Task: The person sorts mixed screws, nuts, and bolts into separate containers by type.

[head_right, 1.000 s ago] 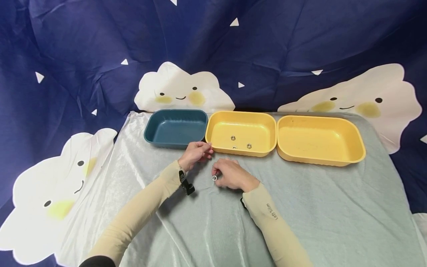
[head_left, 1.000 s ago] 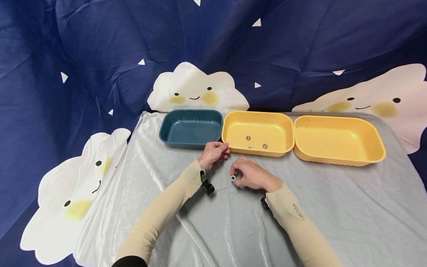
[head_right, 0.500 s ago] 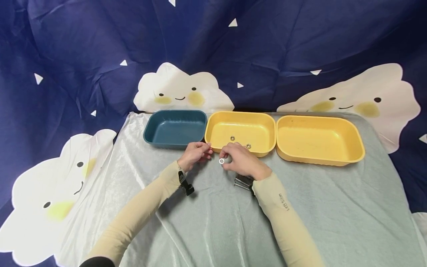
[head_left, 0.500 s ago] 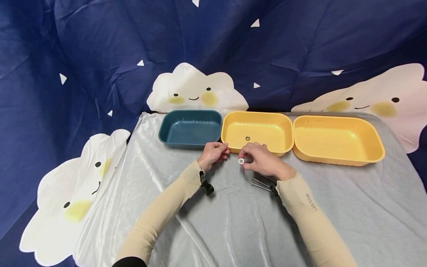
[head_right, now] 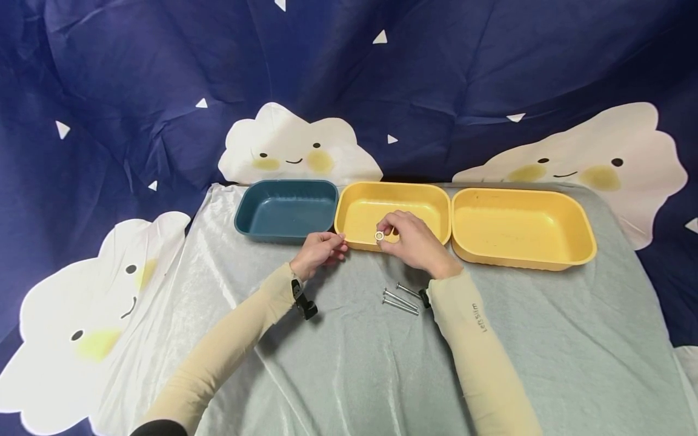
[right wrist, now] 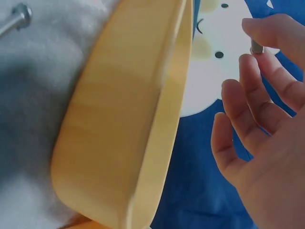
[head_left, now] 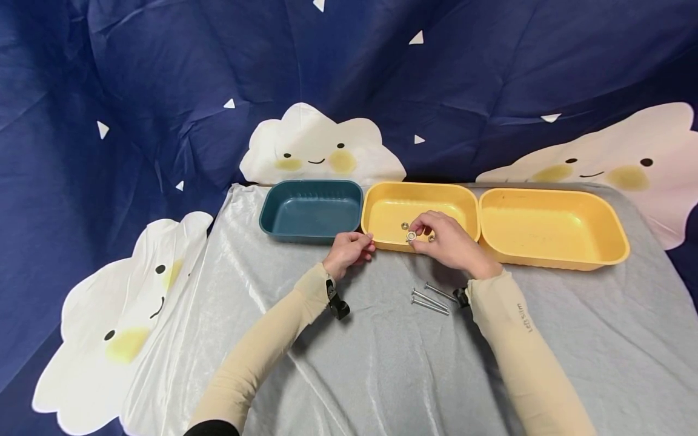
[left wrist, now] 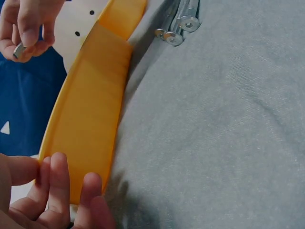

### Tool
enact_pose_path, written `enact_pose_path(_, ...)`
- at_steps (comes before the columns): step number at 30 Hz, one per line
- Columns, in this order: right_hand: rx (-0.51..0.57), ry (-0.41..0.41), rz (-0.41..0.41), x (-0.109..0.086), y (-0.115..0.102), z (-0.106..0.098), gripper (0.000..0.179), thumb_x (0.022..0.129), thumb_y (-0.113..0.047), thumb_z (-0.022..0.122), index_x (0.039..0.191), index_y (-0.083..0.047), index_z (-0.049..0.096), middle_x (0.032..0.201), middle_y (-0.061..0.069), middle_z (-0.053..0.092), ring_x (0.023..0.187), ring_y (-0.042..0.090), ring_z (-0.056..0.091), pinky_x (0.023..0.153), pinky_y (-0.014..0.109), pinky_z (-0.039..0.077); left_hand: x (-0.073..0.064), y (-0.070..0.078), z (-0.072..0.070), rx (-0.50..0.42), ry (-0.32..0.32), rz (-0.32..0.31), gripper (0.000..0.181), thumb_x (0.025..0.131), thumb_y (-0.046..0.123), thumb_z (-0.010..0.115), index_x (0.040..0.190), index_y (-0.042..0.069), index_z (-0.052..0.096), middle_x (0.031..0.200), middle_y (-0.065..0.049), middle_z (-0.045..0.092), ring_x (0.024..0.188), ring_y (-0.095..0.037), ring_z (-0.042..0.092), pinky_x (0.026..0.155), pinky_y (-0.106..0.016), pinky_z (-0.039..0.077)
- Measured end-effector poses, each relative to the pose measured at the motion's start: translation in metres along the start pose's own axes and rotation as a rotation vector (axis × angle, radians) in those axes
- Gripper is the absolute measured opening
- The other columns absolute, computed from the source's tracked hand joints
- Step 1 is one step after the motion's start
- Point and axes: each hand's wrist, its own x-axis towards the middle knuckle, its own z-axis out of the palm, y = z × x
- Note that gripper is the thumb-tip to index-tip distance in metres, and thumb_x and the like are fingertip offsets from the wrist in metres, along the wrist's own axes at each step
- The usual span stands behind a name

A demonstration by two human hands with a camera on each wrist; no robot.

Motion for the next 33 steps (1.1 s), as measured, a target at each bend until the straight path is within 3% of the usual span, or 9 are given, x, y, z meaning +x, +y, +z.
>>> enact_pose_path(7,0.006,0.095,0.059,0.003,0.005,-0.011,0.015,0.081,-0.012,0.073,0.093,-0.007,0.065,0.086,0.007,0.062,0.082,0.021,0.056,0.074,0.031,0.040,-0.004,0.004,0.000,0.019,-0.007,0.002,0.031,0.097,0.028,0.060,0.108,0.001,0.069,0.080,0.000,0.070,0.066,-0.011,0.061,0.072,-0.032,0.053)
enact_pose_path(23,-0.015,0.207,0.277,0.004,0.030,-0.021,0.018,0.086,-0.014,0.070,0.100,-0.003,0.065,0.093,0.014,0.064,0.086,0.028,0.055,0.076,0.035,0.039,-0.001,0.000,-0.001,0.016,0.000,0.004,0.030,0.096,0.029,0.061,0.106,0.002,0.070,0.078,0.002,0.068,0.066,-0.012,0.062,0.070,-0.031,0.052)
enact_pose_path(33,-0.047,0.285,0.365,0.007,0.039,-0.022,0.020,0.087,-0.015,0.068,0.103,-0.003,0.065,0.093,0.014,0.065,0.083,0.027,0.054,0.074,0.034,0.037,0.000,-0.001,0.000,0.010,0.006,0.007,0.028,0.096,0.028,0.061,0.103,0.003,0.070,0.075,0.004,0.067,0.065,-0.011,0.061,0.068,-0.029,0.053)
